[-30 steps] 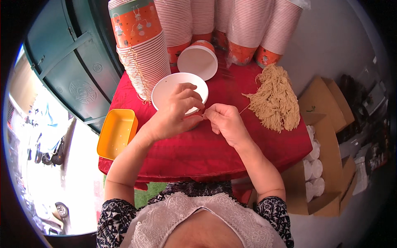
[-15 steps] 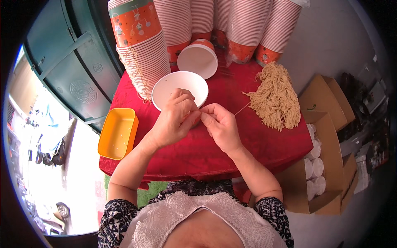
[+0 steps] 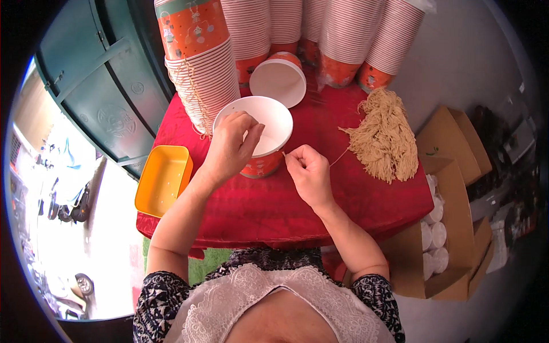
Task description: Attaching string handles to decorative paper buckets at a workstation.
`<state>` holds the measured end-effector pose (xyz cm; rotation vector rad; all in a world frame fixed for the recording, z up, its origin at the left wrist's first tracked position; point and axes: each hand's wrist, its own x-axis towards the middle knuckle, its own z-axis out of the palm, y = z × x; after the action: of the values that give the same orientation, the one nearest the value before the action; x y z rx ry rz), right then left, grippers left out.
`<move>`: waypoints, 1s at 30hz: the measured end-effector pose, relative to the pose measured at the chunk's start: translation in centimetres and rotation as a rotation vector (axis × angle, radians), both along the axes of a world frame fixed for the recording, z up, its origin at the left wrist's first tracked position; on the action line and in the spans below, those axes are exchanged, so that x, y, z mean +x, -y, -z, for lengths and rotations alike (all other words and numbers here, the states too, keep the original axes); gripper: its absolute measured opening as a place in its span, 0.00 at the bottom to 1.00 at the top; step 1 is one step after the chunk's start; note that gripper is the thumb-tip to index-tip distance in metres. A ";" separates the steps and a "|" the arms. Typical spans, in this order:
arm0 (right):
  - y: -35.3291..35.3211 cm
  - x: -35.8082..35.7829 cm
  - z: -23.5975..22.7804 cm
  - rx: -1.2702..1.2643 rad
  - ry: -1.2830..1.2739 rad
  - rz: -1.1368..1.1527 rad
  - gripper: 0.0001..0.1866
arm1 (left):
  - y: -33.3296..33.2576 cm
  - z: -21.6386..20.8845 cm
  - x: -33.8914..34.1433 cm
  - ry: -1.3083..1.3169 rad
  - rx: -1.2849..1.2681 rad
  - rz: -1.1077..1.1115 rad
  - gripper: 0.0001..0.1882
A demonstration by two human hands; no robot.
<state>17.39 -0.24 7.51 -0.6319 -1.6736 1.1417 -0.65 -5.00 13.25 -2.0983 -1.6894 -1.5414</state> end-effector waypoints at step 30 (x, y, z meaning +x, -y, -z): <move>-0.8 -1.9 -0.1 -0.047 0.106 0.036 0.06 | -3.7 -1.5 -2.4 -0.279 -0.619 0.537 0.12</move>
<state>15.48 0.60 7.58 -0.7607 -1.7220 1.1419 -3.10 -1.26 14.72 -3.0964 -1.7364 -0.7519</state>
